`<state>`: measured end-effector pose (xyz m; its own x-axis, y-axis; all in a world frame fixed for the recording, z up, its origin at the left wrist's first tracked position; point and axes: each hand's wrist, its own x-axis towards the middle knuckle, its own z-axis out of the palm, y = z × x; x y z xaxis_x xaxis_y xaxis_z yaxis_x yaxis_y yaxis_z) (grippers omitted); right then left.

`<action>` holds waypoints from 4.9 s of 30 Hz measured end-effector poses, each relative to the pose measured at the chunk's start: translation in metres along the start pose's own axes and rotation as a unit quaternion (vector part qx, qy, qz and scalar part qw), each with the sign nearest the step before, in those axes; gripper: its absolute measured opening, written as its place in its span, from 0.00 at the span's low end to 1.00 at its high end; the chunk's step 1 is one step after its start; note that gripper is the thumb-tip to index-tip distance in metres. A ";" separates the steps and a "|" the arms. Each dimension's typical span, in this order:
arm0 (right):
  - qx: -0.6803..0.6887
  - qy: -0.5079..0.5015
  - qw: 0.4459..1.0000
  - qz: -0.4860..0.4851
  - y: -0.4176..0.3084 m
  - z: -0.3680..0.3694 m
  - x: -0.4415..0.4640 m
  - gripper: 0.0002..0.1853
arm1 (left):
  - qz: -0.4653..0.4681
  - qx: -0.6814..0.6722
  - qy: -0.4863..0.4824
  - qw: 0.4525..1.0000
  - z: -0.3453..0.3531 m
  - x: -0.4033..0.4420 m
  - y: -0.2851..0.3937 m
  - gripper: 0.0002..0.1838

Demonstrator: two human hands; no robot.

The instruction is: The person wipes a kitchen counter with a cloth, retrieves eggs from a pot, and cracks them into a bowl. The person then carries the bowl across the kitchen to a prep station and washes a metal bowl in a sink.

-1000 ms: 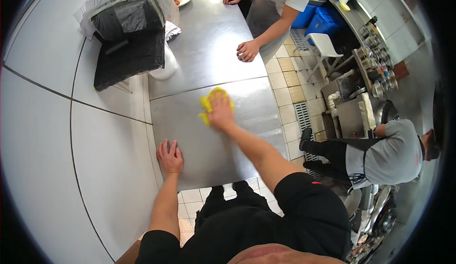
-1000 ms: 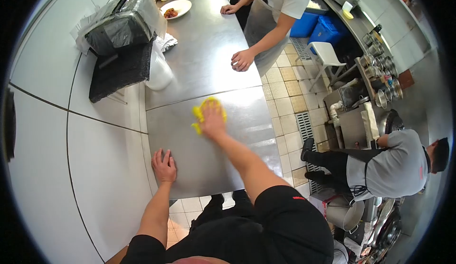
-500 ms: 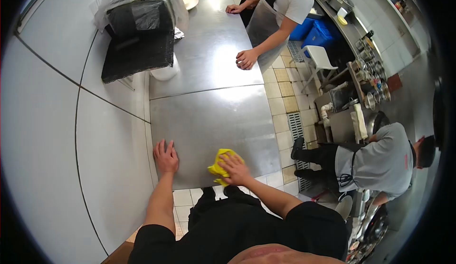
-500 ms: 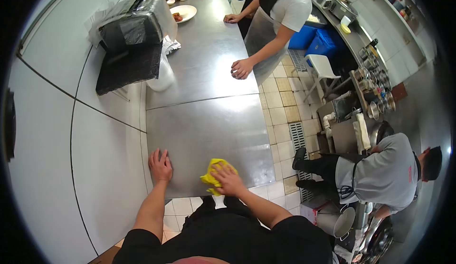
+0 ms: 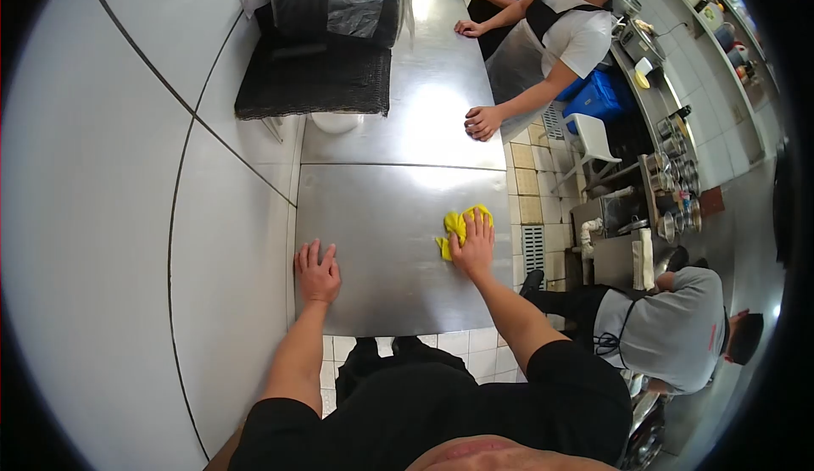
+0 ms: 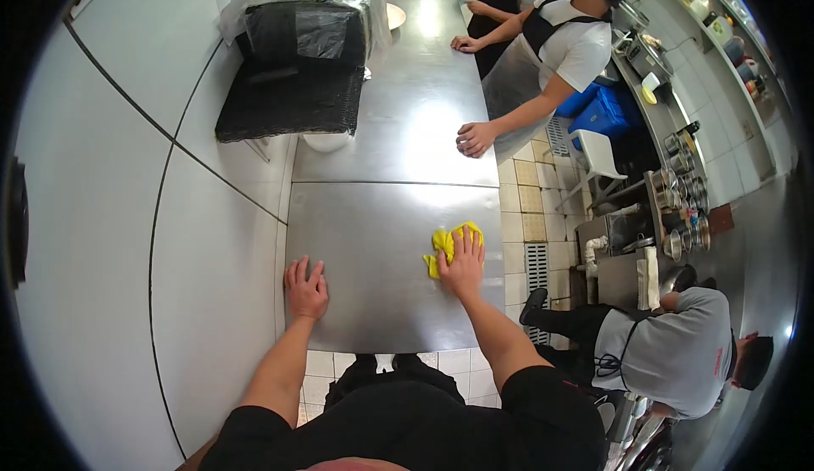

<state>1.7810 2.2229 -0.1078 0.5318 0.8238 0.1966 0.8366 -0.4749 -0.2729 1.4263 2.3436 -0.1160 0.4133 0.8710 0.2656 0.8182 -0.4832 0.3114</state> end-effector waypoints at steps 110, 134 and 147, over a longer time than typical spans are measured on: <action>0.281 0.522 -0.032 0.805 -0.728 0.076 -1.172 0.22 | 0.807 0.136 -0.563 -0.112 -0.289 -1.095 -0.082 0.14; 0.224 0.698 -0.202 0.649 -0.793 -0.001 -1.814 0.21 | 0.919 0.222 -0.293 -0.141 -0.371 -1.720 -0.029 0.19; 0.095 0.737 -0.478 0.468 -0.863 0.009 -1.942 0.16 | 0.851 0.309 -0.011 -0.424 -0.500 -2.098 -0.148 0.17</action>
<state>0.0252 1.0353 -0.2625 -0.6411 -0.0409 -0.7664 0.6883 0.4111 -0.5977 0.2381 0.5430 -0.2630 -0.5759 0.0063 -0.8175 -0.3401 0.9075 0.2465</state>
